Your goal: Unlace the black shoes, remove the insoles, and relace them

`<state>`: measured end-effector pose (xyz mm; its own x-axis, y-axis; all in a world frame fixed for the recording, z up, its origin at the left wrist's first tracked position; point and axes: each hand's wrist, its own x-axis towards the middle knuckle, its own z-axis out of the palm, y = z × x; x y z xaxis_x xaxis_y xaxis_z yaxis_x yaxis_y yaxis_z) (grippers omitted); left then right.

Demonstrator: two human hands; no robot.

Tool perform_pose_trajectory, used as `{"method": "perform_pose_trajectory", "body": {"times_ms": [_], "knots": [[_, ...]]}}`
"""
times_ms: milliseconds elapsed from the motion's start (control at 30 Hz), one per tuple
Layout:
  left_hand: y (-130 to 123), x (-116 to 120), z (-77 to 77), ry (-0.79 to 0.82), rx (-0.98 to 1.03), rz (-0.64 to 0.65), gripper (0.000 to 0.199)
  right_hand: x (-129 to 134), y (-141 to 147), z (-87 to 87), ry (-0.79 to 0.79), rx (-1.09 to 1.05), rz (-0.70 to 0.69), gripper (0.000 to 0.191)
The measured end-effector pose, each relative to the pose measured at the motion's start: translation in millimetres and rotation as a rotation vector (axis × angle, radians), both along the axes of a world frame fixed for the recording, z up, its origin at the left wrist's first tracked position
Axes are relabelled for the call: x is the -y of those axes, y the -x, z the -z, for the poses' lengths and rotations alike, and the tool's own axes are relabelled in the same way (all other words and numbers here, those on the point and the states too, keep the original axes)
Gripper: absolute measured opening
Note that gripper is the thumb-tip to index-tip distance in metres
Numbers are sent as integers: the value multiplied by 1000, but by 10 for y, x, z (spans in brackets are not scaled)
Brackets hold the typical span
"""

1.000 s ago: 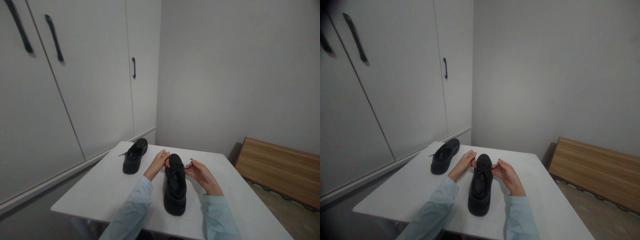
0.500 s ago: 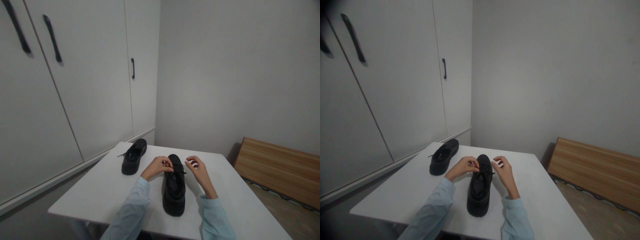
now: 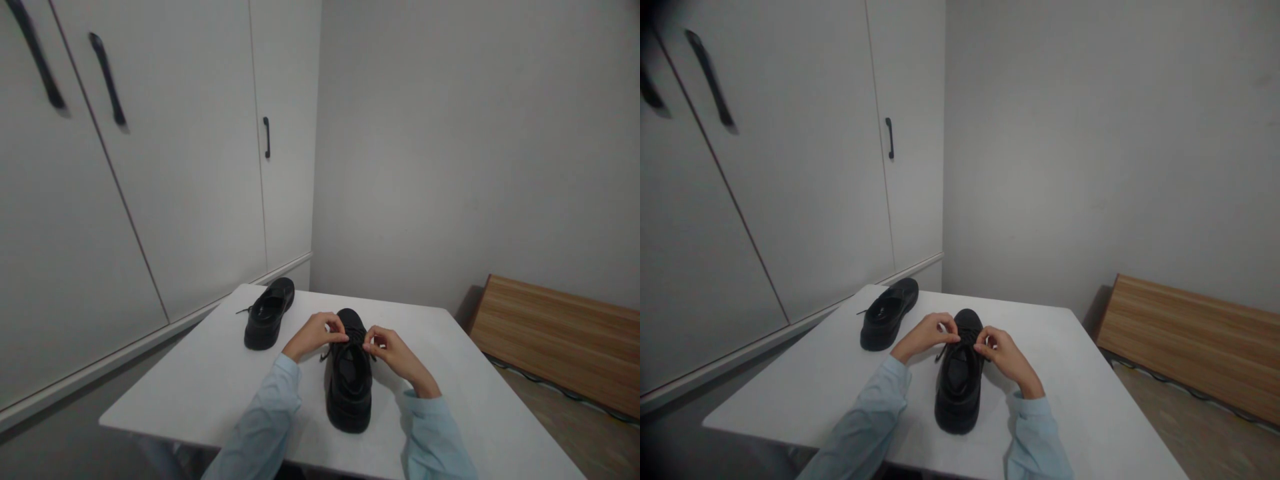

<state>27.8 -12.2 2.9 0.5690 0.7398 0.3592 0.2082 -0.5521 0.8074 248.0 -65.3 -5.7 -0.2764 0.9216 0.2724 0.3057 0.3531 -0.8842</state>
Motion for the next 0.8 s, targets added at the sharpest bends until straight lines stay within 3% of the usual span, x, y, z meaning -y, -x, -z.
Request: {"method": "perform_pose_trajectory", "body": {"times_ms": [300, 467, 667, 800], "knots": [[-13, 24, -36, 39, -9, 42, 24, 120, -30, -93, 280, -47, -96, 33], [-18, 25, -41, 54, 1, 48, 23, 172, -16, -129, 321, -114, -220, 27], [-31, 2, -10, 70, 0, 65, 21, 115, 117, -94, 238, -153, -105, 41], [-2, -2, -7, 110, -11, 94, 16, 33, 196, -4, 183, -229, -27, 40]]}}
